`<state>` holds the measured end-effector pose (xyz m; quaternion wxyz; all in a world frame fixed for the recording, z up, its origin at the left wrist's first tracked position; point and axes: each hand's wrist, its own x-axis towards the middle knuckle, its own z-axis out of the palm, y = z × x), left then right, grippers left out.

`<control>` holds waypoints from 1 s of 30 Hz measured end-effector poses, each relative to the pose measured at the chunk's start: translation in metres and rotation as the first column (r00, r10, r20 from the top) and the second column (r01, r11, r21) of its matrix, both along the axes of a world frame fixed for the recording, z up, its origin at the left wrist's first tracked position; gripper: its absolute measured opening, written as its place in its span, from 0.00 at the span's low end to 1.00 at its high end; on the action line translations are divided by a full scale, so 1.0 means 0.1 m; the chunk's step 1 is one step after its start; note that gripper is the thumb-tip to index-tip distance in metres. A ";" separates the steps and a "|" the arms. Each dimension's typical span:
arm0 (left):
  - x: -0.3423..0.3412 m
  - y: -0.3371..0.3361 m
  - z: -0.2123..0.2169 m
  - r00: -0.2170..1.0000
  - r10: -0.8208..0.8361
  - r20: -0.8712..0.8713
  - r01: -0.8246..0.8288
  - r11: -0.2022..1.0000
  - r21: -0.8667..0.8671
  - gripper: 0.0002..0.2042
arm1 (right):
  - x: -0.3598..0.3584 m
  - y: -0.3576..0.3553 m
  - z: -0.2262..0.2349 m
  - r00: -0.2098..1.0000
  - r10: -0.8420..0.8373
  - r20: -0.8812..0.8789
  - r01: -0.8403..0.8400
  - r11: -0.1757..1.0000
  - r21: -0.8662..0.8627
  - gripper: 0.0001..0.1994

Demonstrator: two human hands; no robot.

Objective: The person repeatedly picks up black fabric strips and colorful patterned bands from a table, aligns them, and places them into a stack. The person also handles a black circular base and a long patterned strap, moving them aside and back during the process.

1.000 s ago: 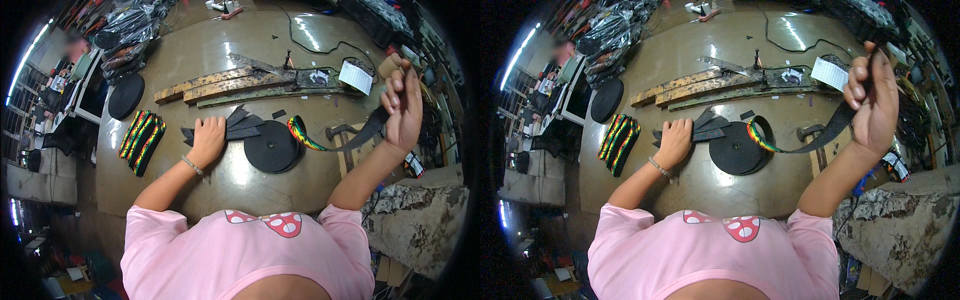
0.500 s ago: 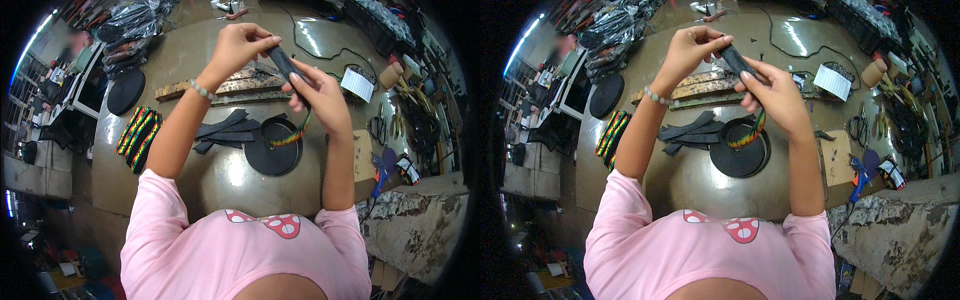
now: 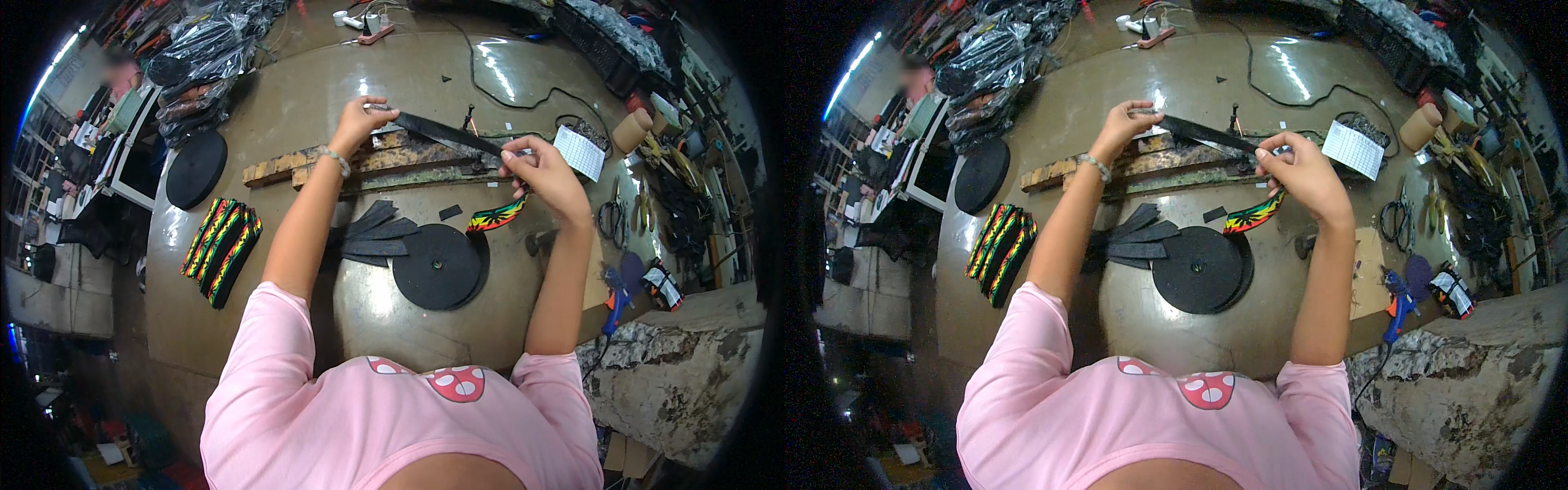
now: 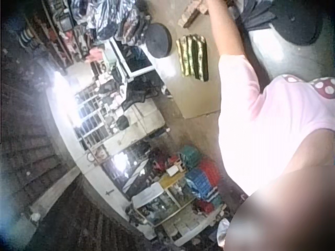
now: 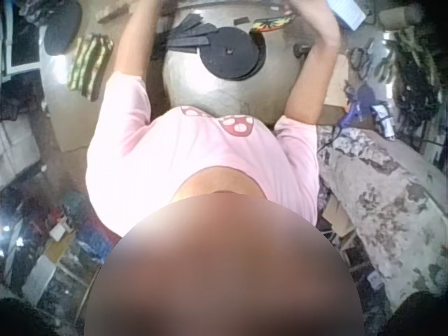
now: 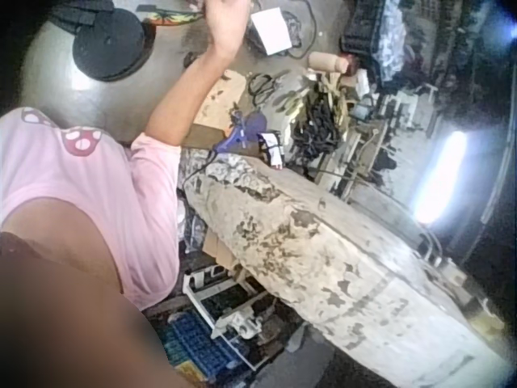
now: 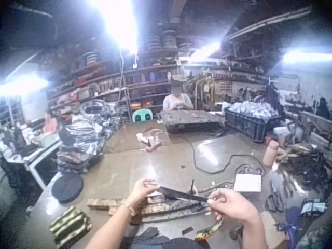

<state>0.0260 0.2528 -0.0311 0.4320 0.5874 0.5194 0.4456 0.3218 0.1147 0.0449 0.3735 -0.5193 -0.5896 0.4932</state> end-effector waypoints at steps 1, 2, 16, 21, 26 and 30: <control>0.04 0.00 -0.05 0.978 0.071 -0.195 -0.060 0.996 0.066 0.23 | -0.01 0.02 -0.03 1.000 0.013 -0.013 -0.013 1.000 0.002 0.13; 0.06 -0.01 -0.09 0.951 0.138 -0.276 -0.101 0.985 0.142 0.27 | -0.04 0.05 -0.06 1.000 0.016 -0.009 -0.016 1.000 -0.009 0.12; 0.09 -0.11 -0.21 0.761 0.393 -0.516 -0.264 0.914 0.307 0.31 | -0.14 0.37 0.02 0.985 -0.060 0.161 0.057 0.998 0.024 0.11; 0.09 -0.10 -0.19 0.753 0.389 -0.531 -0.280 0.919 0.276 0.33 | 0.06 0.46 -0.09 0.986 -0.113 0.120 0.124 0.989 -0.083 0.12; 0.10 -0.14 -0.16 0.742 0.394 -0.543 -0.282 0.918 0.280 0.33 | 0.23 0.60 -0.32 0.982 -0.103 -0.161 0.059 0.964 -0.261 0.10; 0.11 -0.17 -0.15 0.741 0.372 -0.559 -0.270 0.927 0.259 0.30 | 0.31 0.68 -0.48 0.978 -0.093 -0.185 0.028 0.945 -0.326 0.10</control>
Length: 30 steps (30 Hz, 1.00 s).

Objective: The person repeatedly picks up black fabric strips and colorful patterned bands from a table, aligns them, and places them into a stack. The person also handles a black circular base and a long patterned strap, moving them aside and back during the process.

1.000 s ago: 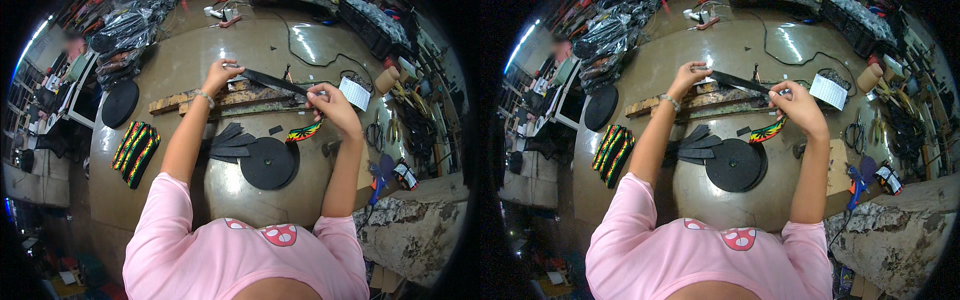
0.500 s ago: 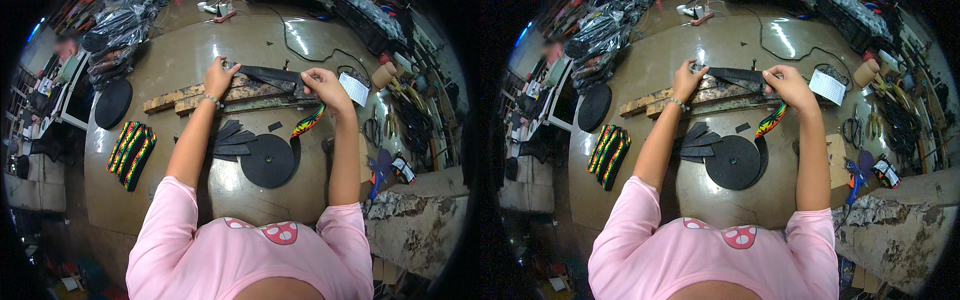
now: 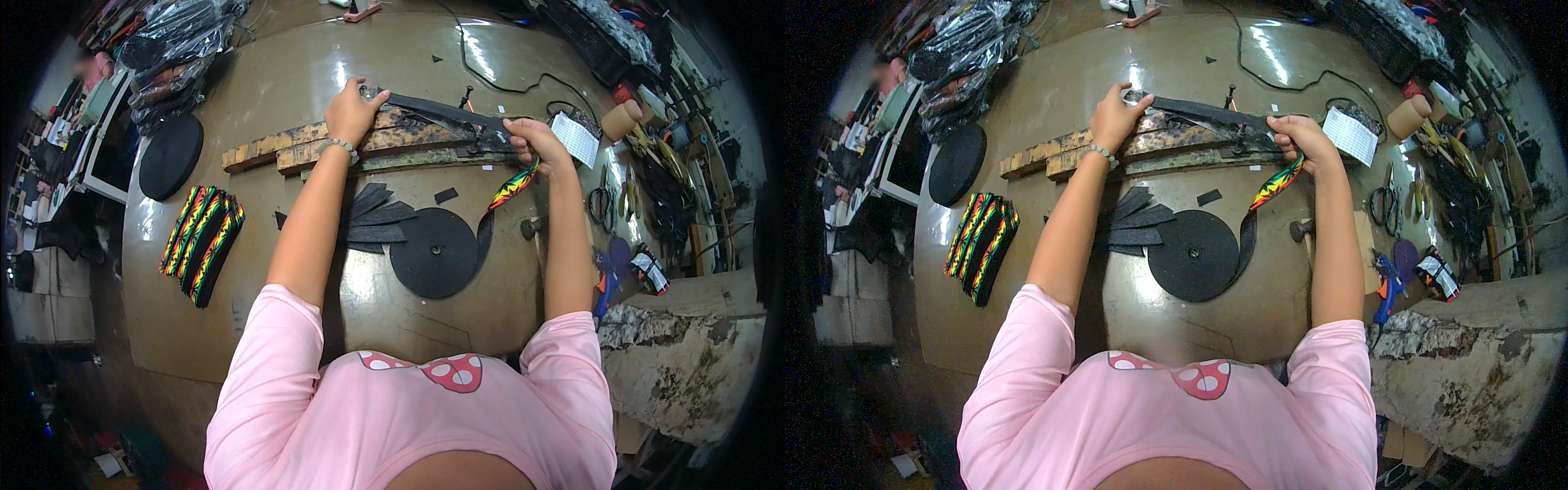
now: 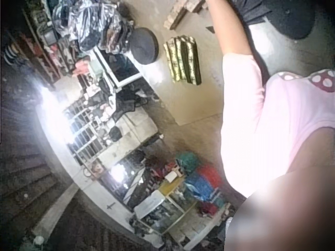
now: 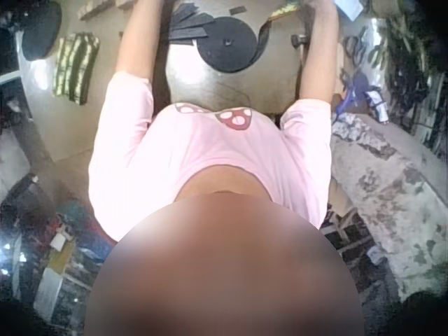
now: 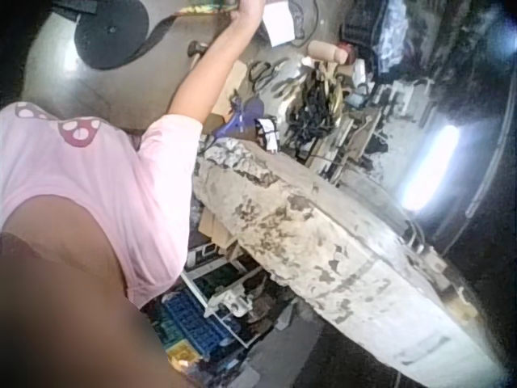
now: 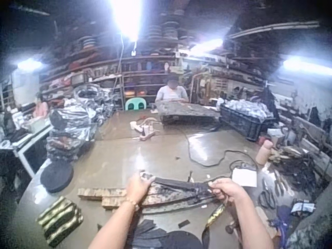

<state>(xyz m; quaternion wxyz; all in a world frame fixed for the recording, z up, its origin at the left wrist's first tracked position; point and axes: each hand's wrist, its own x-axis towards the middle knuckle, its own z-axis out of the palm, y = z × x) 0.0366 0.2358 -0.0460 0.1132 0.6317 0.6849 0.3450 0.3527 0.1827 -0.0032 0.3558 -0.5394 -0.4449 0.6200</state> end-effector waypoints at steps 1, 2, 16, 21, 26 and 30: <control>0.00 0.00 0.00 1.000 0.003 0.001 -0.003 1.000 -0.010 0.30 | 0.01 0.01 -0.04 0.999 -0.003 0.032 0.003 1.000 -0.021 0.10; 0.00 0.00 0.00 1.000 0.004 0.004 -0.004 1.000 -0.007 0.30 | 0.02 0.01 -0.09 0.999 0.016 0.028 -0.014 0.999 -0.049 0.11; 0.00 -0.03 0.03 1.000 0.005 0.013 -0.005 1.000 -0.016 0.31 | 0.09 0.02 -0.34 0.998 0.055 -0.016 -0.057 0.989 -0.135 0.11; 0.01 -0.03 0.03 1.000 0.010 0.002 -0.010 1.000 -0.001 0.31 | 0.12 0.04 -0.41 0.998 0.057 -0.034 -0.062 0.986 -0.155 0.11; -0.01 -0.01 0.03 0.999 -0.016 0.028 0.016 1.000 -0.025 0.30 | 0.08 -0.03 -0.13 0.884 -0.008 0.468 0.027 0.999 -0.035 0.11; -0.12 0.03 -0.06 0.962 -0.208 0.179 0.210 0.978 0.004 0.31 | -0.35 -0.07 0.41 0.779 -0.379 0.499 0.062 0.840 0.540 0.12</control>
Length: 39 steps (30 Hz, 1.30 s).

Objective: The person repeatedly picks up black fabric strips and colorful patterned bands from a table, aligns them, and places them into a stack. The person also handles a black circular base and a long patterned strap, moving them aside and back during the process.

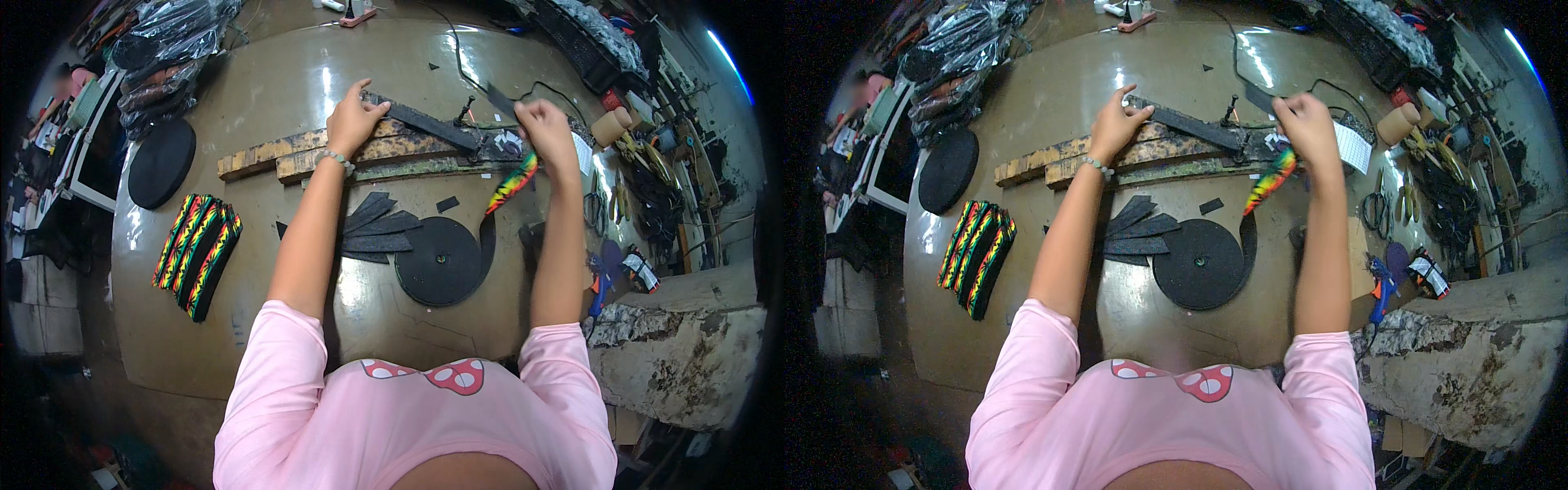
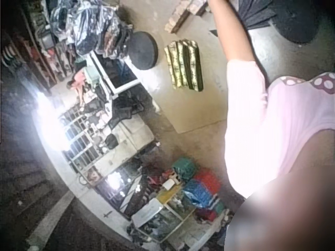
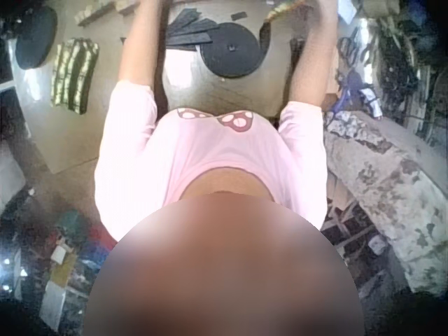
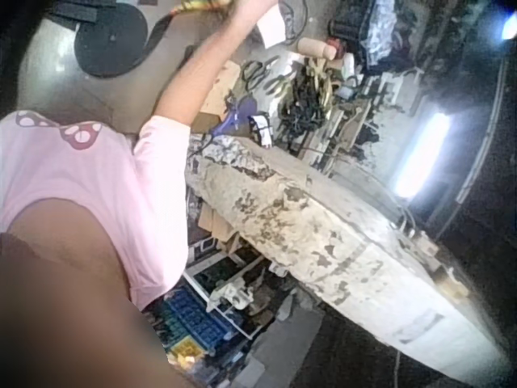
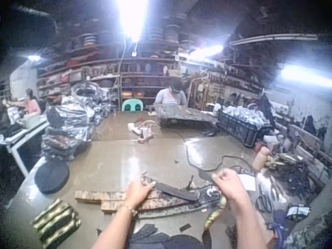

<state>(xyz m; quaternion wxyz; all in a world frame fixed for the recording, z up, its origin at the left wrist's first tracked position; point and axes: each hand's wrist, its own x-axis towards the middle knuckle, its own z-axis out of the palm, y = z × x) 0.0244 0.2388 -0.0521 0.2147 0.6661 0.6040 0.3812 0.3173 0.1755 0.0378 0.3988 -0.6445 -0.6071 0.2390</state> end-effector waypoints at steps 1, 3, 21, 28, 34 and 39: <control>-0.04 0.02 -0.03 0.998 -0.047 0.037 0.048 0.999 -0.009 0.31 | -0.22 0.03 0.06 0.999 0.047 0.007 -0.048 0.986 0.162 0.13; -0.13 0.04 -0.08 0.981 -0.162 0.108 0.162 0.987 0.007 0.31 | -0.77 0.17 -0.03 0.982 0.171 -0.077 -0.163 0.982 0.099 0.12; 0.09 0.02 0.03 0.968 0.113 -0.225 -0.116 0.993 0.003 0.38 | -0.94 0.55 -0.10 0.909 0.232 0.346 -0.176 0.967 -0.185 0.15; 0.10 0.02 0.05 0.963 0.114 -0.243 -0.126 0.991 -0.033 0.37 | 0.13 0.11 -0.03 0.981 0.162 -0.109 -0.187 0.935 -0.302 0.11; 0.10 0.00 0.05 0.961 0.115 -0.251 -0.127 0.991 -0.032 0.37 | 0.29 0.09 -0.67 0.874 0.060 -0.483 -0.266 0.890 -0.370 0.10; 0.09 0.01 0.06 0.973 0.075 -0.219 -0.099 0.990 -0.103 0.38 | 0.31 0.05 -0.76 0.861 0.054 -0.506 -0.284 0.876 -0.390 0.10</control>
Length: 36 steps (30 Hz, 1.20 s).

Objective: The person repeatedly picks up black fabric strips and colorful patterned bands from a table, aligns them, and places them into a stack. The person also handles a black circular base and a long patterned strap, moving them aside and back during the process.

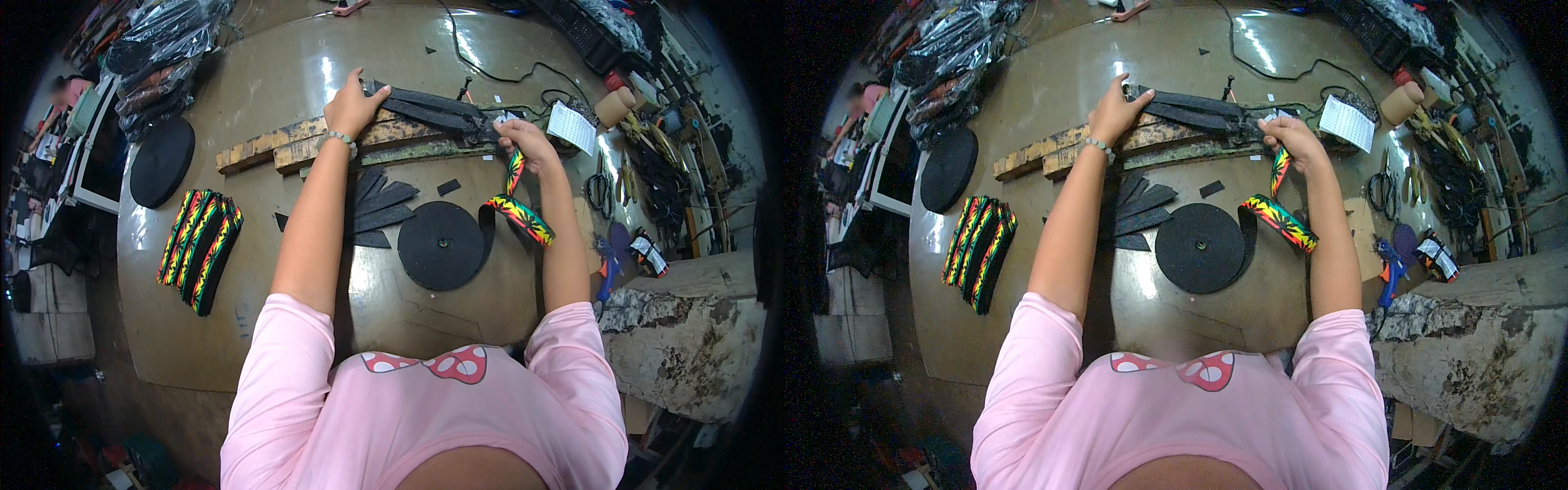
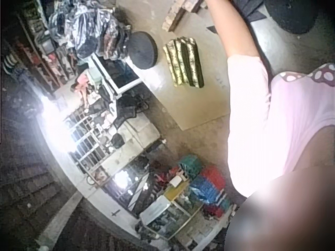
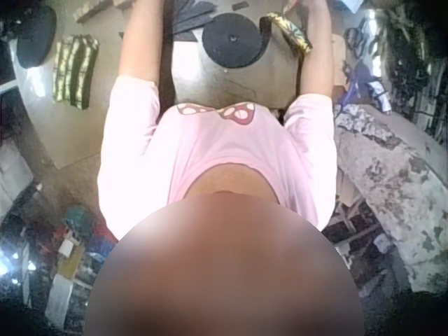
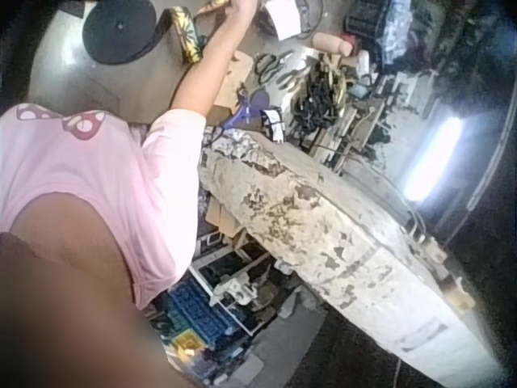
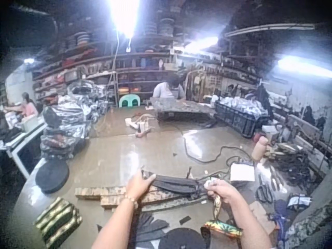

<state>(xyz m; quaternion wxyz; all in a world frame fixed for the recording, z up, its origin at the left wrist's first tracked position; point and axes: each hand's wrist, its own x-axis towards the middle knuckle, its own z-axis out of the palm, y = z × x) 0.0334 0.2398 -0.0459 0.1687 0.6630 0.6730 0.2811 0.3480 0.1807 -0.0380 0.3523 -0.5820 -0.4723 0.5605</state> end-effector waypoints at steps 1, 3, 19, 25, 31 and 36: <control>0.00 0.00 0.01 1.000 -0.008 0.023 0.009 0.999 -0.040 0.39 | 0.00 -0.01 0.01 1.000 0.024 -0.018 -0.024 1.000 0.004 0.10; -0.01 -0.01 0.02 1.000 -0.005 0.026 0.006 0.999 -0.039 0.39 | -0.02 -0.01 0.01 1.000 0.001 -0.020 -0.001 1.000 -0.024 0.10; -0.01 -0.03 0.06 0.999 -0.018 0.038 0.020 0.998 -0.054 0.40 | 0.05 0.05 -0.21 0.995 -0.021 -0.098 0.017 0.999 -0.038 0.10; -0.02 0.00 0.02 0.999 -0.020 0.037 0.020 1.000 -0.001 0.39 | -0.03 -0.08 0.30 0.809 -0.299 0.506 0.133 0.932 0.338 0.12; -0.21 0.07 -0.12 0.968 -0.189 0.162 0.178 0.980 0.085 0.37 | -1.16 0.14 0.78 0.932 -0.161 0.326 -0.086 0.773 0.628 0.15; -0.26 0.15 -0.17 0.942 -0.223 0.252 0.233 0.972 -0.011 0.38 | -1.82 0.71 0.23 0.684 -0.192 0.704 -0.121 0.922 0.369 0.10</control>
